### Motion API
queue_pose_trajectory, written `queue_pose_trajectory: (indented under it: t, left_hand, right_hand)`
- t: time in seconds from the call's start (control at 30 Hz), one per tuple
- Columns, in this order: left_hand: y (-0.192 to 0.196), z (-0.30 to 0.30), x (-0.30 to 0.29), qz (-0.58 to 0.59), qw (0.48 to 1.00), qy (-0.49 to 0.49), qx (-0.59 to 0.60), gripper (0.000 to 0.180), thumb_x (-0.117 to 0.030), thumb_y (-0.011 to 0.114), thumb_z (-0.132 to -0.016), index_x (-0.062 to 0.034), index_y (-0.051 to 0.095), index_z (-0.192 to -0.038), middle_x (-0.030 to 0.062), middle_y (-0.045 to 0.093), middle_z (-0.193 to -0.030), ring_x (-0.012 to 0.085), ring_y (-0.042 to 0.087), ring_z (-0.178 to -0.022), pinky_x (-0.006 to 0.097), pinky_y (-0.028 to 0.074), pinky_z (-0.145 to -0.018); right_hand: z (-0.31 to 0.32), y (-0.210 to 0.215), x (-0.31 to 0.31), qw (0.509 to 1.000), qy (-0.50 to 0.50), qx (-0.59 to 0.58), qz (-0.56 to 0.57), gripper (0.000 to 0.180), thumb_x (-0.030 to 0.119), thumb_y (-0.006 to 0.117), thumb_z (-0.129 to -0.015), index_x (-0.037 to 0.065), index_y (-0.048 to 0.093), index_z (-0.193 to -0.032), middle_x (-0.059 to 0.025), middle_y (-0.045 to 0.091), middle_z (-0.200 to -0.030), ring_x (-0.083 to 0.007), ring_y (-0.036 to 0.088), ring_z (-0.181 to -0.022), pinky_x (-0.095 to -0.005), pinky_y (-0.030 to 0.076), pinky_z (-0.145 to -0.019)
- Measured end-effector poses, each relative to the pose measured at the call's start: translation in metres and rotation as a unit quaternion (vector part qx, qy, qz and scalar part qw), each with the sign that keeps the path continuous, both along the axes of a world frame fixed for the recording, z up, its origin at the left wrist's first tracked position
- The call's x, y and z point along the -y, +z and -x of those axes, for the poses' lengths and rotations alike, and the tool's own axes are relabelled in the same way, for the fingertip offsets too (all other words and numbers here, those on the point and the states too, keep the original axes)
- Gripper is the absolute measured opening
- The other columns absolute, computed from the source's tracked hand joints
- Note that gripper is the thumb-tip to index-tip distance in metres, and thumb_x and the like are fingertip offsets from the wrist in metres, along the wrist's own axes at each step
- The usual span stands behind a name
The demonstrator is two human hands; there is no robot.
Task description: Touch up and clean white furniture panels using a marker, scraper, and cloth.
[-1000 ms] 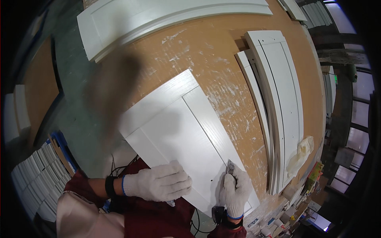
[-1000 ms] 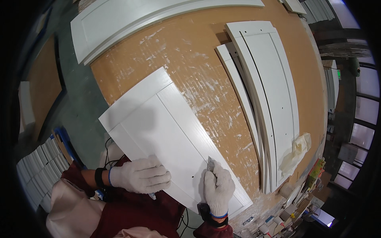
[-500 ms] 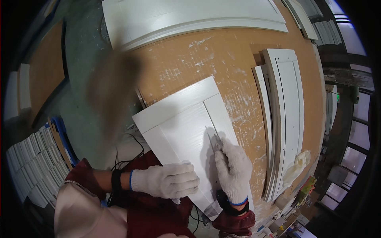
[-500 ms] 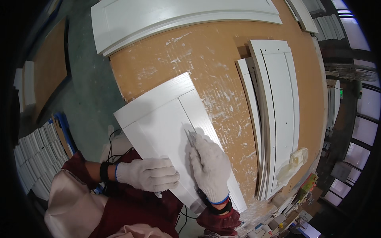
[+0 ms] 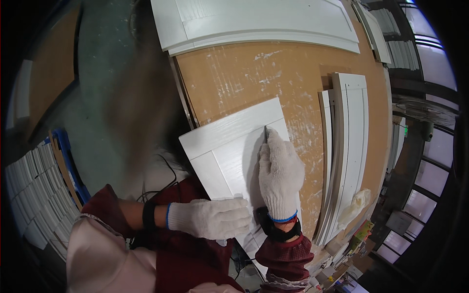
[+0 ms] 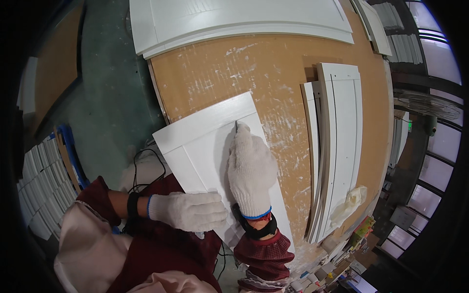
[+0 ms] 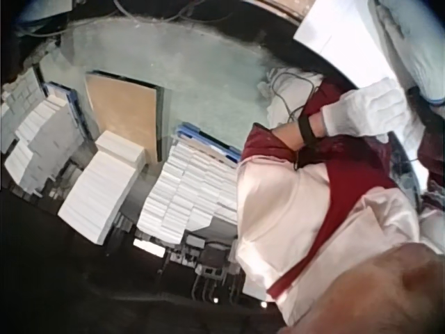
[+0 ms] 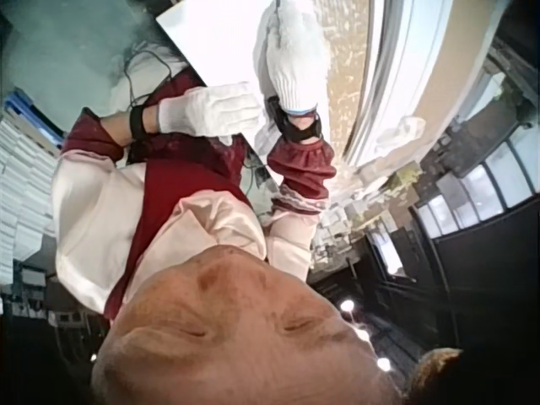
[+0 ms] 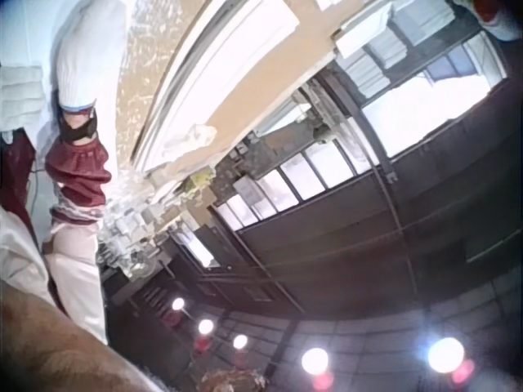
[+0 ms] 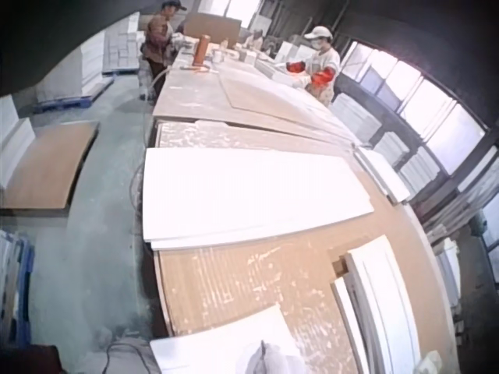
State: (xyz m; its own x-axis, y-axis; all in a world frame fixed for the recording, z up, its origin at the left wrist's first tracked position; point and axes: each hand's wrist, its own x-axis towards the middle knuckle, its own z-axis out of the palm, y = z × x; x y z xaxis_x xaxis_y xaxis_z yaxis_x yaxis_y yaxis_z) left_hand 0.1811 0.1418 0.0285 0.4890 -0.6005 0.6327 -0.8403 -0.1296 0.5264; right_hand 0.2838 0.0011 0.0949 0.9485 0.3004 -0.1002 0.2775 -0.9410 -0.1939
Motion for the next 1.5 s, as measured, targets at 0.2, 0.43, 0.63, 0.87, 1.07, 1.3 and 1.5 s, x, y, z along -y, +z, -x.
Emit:
queue_pose_trajectory:
  t: [0.2, 0.43, 0.63, 0.87, 1.07, 1.3, 1.5]
  left_hand:
    - [-0.003, 0.003, -0.002, -0.023, 0.999, -0.023, -0.003, 0.032, -0.021, 0.061, -0.075, 0.0008, 0.066, -0.099, 0.0106, 0.063, -0.111, 0.0255, 0.057, -0.111, 0.041, 0.044, -0.103]
    - [-0.012, 0.010, 0.005, -0.043, 0.999, -0.019, 0.001, 0.030, -0.018, 0.059, -0.079, -0.0002, 0.065, -0.102, 0.0100, 0.063, -0.110, 0.0261, 0.057, -0.110, 0.039, 0.043, -0.104]
    - [-0.013, 0.008, 0.002, 0.001, 0.999, -0.037, -0.027, 0.030, -0.020, 0.058, -0.083, 0.0006, 0.065, -0.105, 0.0124, 0.064, -0.112, 0.0310, 0.057, -0.113, 0.040, 0.043, -0.106]
    - [-0.010, 0.007, -0.002, 0.005, 1.000, 0.002, 0.027, 0.034, -0.016, 0.058, -0.086, 0.0028, 0.064, -0.113, 0.0164, 0.062, -0.123, 0.0335, 0.058, -0.116, 0.044, 0.046, -0.104]
    - [-0.016, 0.010, 0.001, -0.008, 0.999, -0.008, 0.034, 0.035, -0.016, 0.058, -0.086, 0.0021, 0.064, -0.115, 0.0155, 0.062, -0.124, 0.0323, 0.058, -0.117, 0.043, 0.045, -0.106]
    - [-0.004, 0.003, 0.001, -0.027, 0.999, -0.018, 0.022, 0.030, -0.023, 0.062, -0.080, -0.0071, 0.064, -0.106, 0.0068, 0.062, -0.111, 0.0232, 0.058, -0.113, 0.036, 0.045, -0.102]
    - [-0.011, 0.009, -0.002, -0.004, 1.000, -0.031, -0.001, 0.042, -0.036, 0.066, -0.078, -0.0096, 0.062, -0.110, 0.0050, 0.062, -0.110, 0.0215, 0.059, -0.110, 0.034, 0.048, -0.096]
  right_hand:
    - [0.016, 0.012, 0.021, 0.975, 0.068, -0.098, -0.187, 0.034, 0.009, 0.064, -0.085, 0.008, 0.063, -0.119, -0.0126, 0.066, -0.088, -0.0313, 0.063, -0.079, -0.0400, 0.051, -0.068]
    - [0.038, 0.019, 0.043, 0.979, -0.055, -0.113, -0.163, 0.030, 0.005, 0.064, -0.086, 0.006, 0.065, -0.116, -0.0131, 0.067, -0.093, -0.0279, 0.065, -0.083, -0.0353, 0.051, -0.072]
    - [0.044, 0.012, 0.036, 0.978, 0.027, -0.118, -0.168, 0.035, 0.003, 0.066, -0.084, 0.005, 0.062, -0.118, -0.0139, 0.067, -0.092, -0.0316, 0.065, -0.080, -0.0377, 0.052, -0.070]
    - [0.033, 0.015, 0.025, 0.980, 0.043, -0.119, -0.156, 0.031, 0.007, 0.068, -0.086, 0.007, 0.065, -0.117, -0.0105, 0.064, -0.085, -0.0191, 0.057, -0.063, -0.0290, 0.046, -0.058]
    - [0.028, 0.005, 0.013, 0.976, 0.061, -0.110, -0.176, 0.041, 0.006, 0.064, -0.081, 0.006, 0.058, -0.122, -0.0134, 0.062, -0.091, -0.0342, 0.061, -0.080, -0.0424, 0.050, -0.067]
    - [0.026, -0.002, -0.016, 0.979, 0.164, -0.037, -0.118, 0.045, 0.013, 0.060, -0.082, 0.007, 0.053, -0.126, -0.0103, 0.061, -0.089, -0.0318, 0.061, -0.080, -0.0432, 0.050, -0.065]
    - [0.032, 0.017, -0.014, 0.951, 0.195, -0.169, -0.168, 0.039, 0.012, 0.063, -0.086, 0.008, 0.060, -0.125, -0.0113, 0.063, -0.088, -0.0327, 0.062, -0.080, -0.0396, 0.050, -0.071]
